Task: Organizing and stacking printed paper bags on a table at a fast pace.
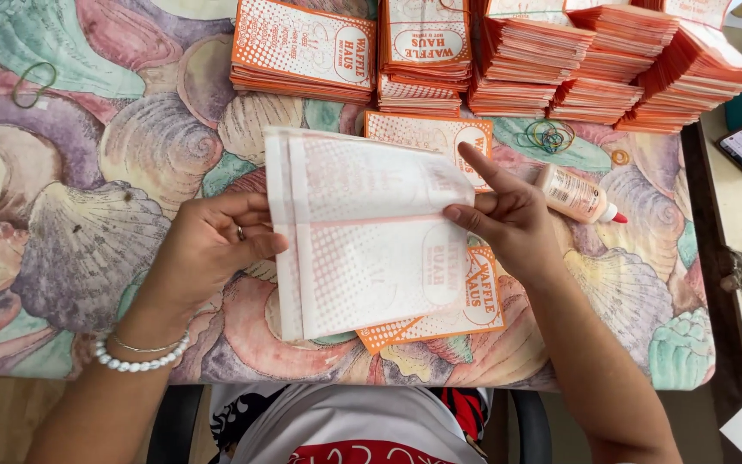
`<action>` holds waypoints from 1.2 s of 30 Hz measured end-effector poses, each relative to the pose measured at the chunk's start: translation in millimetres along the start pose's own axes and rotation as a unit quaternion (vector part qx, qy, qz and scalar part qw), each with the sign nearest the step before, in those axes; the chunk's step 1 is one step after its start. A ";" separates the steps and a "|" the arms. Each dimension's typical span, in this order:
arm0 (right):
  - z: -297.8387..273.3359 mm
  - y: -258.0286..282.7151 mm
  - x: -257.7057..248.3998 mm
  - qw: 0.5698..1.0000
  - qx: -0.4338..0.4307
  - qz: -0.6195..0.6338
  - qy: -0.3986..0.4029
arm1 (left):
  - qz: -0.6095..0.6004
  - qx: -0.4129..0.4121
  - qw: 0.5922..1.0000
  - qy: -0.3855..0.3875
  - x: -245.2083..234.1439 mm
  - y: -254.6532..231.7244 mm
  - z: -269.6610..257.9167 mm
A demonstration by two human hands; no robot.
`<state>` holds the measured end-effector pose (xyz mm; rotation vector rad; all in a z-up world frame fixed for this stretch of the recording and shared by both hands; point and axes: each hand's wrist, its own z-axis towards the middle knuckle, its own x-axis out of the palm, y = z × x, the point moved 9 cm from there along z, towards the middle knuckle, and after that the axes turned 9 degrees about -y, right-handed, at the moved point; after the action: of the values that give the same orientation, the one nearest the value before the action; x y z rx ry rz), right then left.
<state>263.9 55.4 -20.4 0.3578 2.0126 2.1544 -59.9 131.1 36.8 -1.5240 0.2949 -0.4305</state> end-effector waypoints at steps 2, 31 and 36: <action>-3.6 2.2 2.8 1.000 -0.002 -0.013 0.005 | -0.011 0.013 0.999 -0.041 0.5 -0.8 -5.1; -17.5 74.2 43.7 0.915 -0.143 -0.260 0.272 | 0.332 0.204 0.916 0.098 69.4 19.8 -36.6; -59.2 76.5 94.7 0.783 -0.246 -0.482 0.307 | 0.468 0.203 0.846 0.155 98.5 3.3 -45.6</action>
<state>159.1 20.3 57.8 -1.2995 1.1936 1.9939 7.8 46.2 39.8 -0.7420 1.0728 0.0604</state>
